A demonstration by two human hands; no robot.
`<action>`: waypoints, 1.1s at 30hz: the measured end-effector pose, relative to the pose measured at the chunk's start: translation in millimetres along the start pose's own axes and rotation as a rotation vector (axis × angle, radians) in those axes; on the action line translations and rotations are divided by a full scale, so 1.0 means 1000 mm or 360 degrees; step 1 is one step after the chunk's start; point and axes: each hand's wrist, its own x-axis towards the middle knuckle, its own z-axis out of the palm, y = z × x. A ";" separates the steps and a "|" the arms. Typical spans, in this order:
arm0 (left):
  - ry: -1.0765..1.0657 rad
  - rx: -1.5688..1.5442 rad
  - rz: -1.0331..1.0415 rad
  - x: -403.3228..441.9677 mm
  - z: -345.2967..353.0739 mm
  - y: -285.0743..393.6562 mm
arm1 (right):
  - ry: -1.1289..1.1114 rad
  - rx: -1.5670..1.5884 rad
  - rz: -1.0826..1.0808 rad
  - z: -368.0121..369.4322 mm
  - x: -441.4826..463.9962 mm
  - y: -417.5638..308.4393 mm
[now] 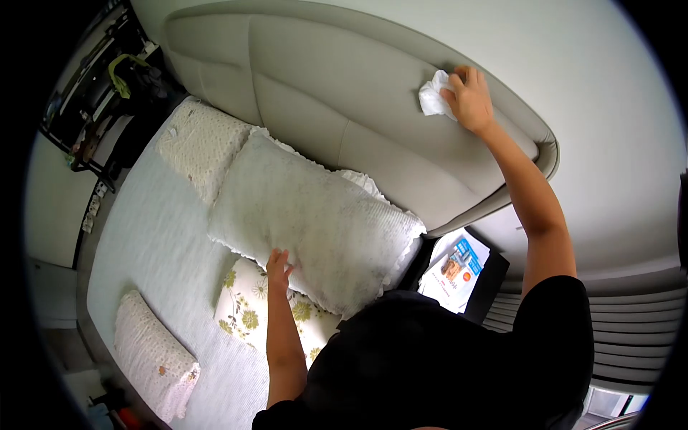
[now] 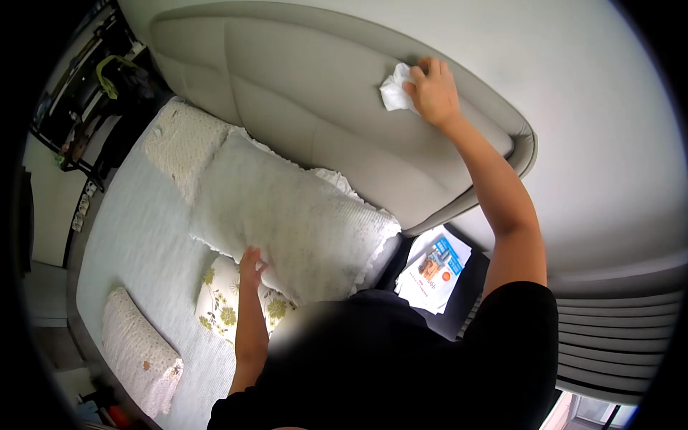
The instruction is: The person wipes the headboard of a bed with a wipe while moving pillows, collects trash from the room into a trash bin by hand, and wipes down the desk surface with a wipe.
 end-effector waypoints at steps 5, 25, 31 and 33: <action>-0.0070 -0.0375 -0.0053 -0.046 -0.010 -0.019 | -0.0090 0.0054 -0.0122 0.001 -0.004 -0.020; 0.0002 -0.0232 -0.0028 -0.109 -0.031 -0.019 | 0.0149 0.0380 0.0268 -0.005 -0.179 0.001; 0.0048 -0.0207 -0.0166 -0.094 -0.029 -0.023 | 0.0644 0.0232 0.0808 -0.027 -0.165 0.024; 0.0003 -0.0219 -0.0150 -0.093 -0.022 -0.023 | 0.0498 0.0406 0.0870 -0.015 -0.199 -0.006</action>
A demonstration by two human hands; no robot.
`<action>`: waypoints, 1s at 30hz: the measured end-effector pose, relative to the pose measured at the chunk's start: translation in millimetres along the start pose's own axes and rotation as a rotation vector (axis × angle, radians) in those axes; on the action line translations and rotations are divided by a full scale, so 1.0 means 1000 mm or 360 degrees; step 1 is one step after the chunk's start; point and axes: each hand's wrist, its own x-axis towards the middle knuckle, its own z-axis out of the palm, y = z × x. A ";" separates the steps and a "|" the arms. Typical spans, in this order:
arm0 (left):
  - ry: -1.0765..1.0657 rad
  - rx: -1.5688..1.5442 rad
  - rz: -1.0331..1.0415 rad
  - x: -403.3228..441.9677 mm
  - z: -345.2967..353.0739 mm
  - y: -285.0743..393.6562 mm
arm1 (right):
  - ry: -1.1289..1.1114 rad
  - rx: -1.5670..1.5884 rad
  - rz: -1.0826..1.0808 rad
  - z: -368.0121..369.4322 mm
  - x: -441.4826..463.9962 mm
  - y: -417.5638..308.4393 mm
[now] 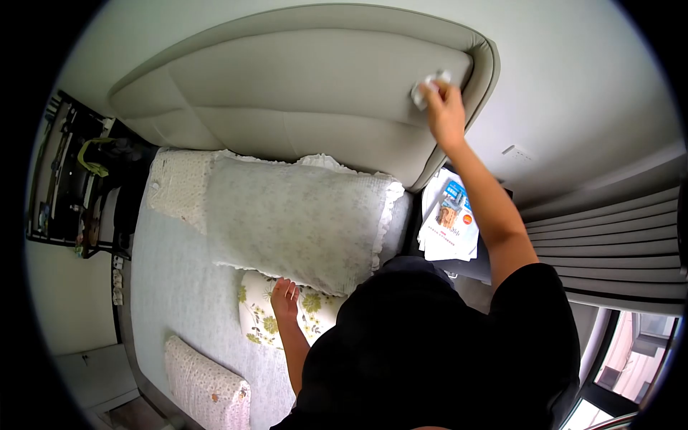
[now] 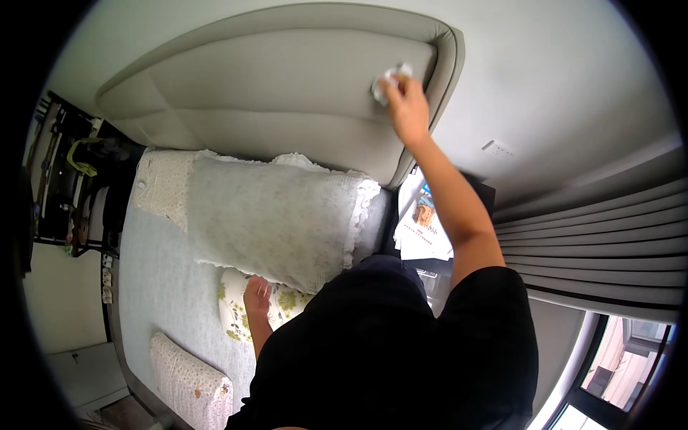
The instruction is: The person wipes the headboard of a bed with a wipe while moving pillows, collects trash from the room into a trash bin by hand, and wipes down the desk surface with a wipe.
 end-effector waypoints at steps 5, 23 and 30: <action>-0.0054 -0.0019 -0.0006 -0.007 0.020 -0.004 | -0.0557 0.0160 0.0609 0.011 -0.076 0.035; 0.0677 0.1684 0.1392 0.087 0.055 -0.027 | -0.0710 -0.0289 -0.1601 0.140 0.025 -0.055; 0.0295 0.1334 0.0986 0.114 0.116 0.043 | -0.0554 -0.0040 -0.0965 0.200 0.138 -0.160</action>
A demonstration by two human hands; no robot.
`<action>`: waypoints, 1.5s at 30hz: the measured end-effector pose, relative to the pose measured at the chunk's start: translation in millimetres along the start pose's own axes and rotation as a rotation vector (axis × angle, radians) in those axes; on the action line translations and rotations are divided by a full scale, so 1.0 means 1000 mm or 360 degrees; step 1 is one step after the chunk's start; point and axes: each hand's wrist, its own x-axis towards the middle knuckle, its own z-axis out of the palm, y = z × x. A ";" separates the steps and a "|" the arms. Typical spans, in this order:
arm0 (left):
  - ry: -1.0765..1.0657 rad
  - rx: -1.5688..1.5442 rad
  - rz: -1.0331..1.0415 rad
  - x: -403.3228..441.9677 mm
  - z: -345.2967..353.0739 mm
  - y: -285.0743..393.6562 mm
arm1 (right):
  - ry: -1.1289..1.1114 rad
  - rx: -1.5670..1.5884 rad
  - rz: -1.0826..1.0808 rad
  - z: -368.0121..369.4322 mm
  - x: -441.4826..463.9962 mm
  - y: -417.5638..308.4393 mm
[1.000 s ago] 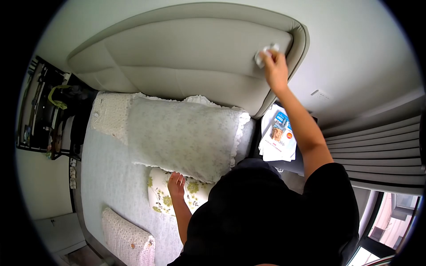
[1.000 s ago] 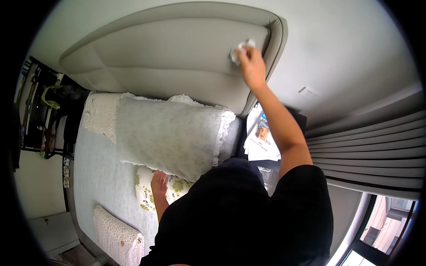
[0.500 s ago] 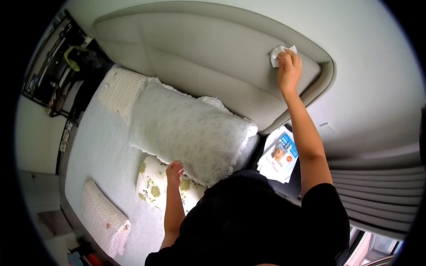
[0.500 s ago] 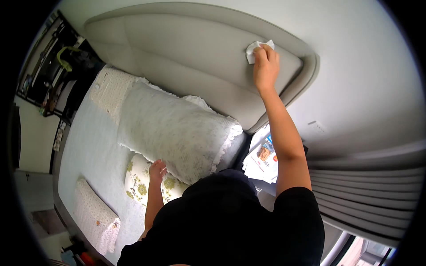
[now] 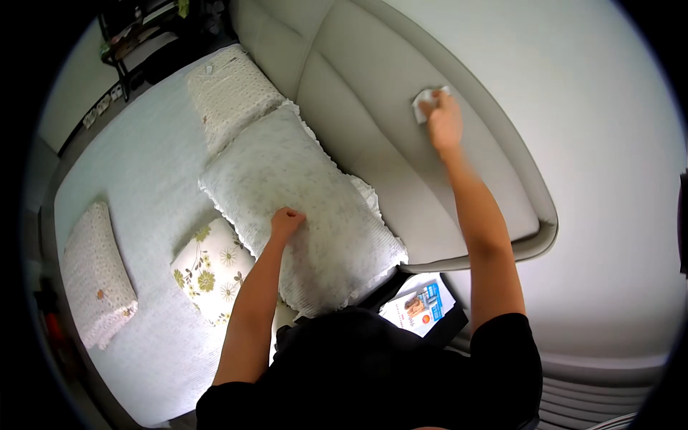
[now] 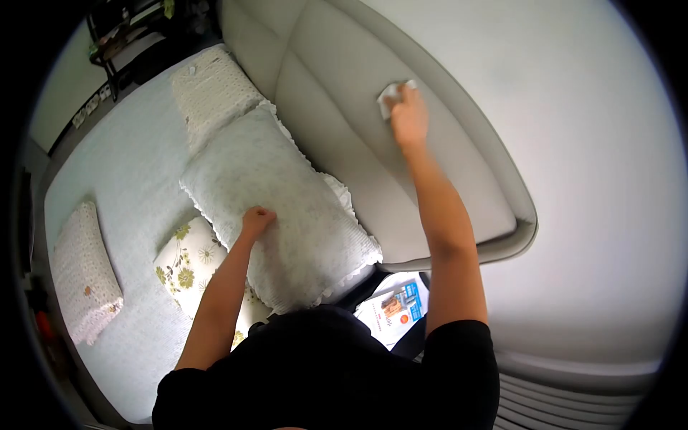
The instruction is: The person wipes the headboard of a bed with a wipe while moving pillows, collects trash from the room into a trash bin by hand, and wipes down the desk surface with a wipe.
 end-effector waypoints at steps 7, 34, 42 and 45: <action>-0.0446 -0.1174 -0.1341 0.044 0.006 0.001 | -0.0277 -0.0282 -0.0664 0.099 0.009 -0.022; -0.0424 -0.1097 -0.1817 0.191 0.136 -0.133 | -0.0308 -0.0816 -0.0850 0.254 0.360 -0.116; -0.0398 -0.1179 -0.1728 0.196 0.138 -0.142 | -0.0906 -0.1186 -0.1292 0.312 0.268 -0.182; -0.0385 -0.1221 -0.1716 0.192 0.140 -0.145 | -0.0763 -0.0905 -0.1092 0.325 0.226 -0.169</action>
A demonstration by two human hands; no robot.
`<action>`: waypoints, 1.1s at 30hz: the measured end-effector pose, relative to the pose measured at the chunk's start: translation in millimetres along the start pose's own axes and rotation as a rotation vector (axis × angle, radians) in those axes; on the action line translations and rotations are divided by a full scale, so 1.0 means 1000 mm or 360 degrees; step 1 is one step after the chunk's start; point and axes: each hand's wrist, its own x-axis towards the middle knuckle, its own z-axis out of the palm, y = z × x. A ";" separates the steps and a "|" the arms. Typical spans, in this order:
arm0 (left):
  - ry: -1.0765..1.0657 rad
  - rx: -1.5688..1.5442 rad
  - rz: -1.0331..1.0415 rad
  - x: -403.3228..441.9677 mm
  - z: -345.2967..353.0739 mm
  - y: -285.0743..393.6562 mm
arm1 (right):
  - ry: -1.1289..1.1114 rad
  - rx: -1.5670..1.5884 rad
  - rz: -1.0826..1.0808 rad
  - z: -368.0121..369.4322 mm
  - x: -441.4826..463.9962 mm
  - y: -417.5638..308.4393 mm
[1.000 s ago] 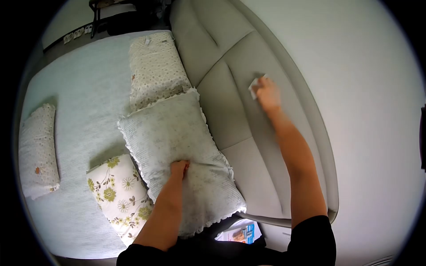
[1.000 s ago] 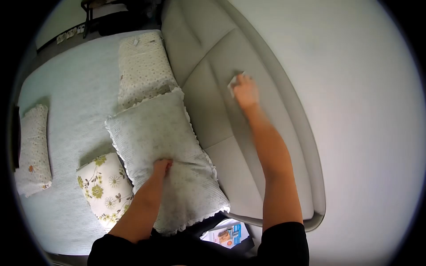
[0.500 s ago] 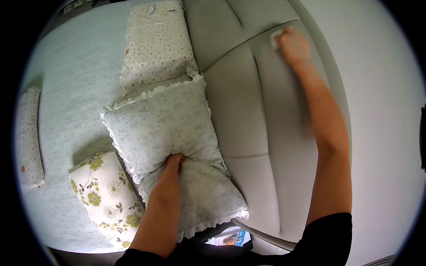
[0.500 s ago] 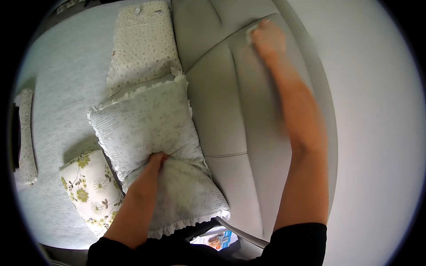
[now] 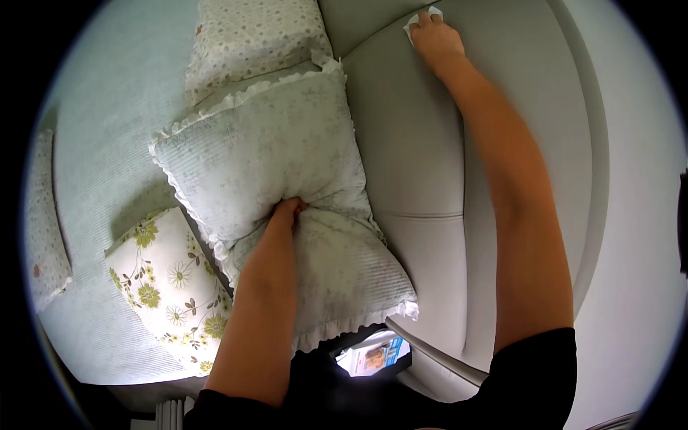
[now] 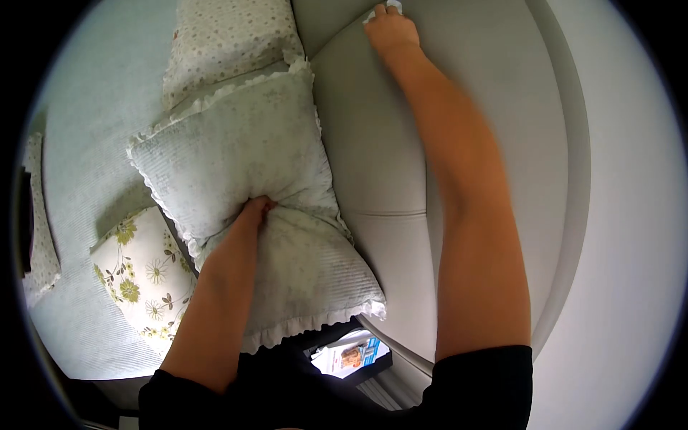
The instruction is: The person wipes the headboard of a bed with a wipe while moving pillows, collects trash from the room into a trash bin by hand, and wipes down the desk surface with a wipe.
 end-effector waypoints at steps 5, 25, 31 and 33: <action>-0.0029 -0.0059 0.0092 -0.017 -0.001 0.002 | 0.0196 0.0056 0.0188 0.030 -0.016 -0.009; -0.0023 -0.0129 0.0061 0.008 0.001 -0.001 | 0.0670 0.0864 0.0339 0.076 0.035 -0.049; 0.0027 -0.0048 0.0066 0.012 0.000 0.004 | 0.0223 0.0371 -0.0115 0.092 0.048 -0.072; 0.0046 -0.0035 0.0060 0.011 0.000 0.003 | 0.0275 0.0426 -0.0340 0.092 0.001 -0.101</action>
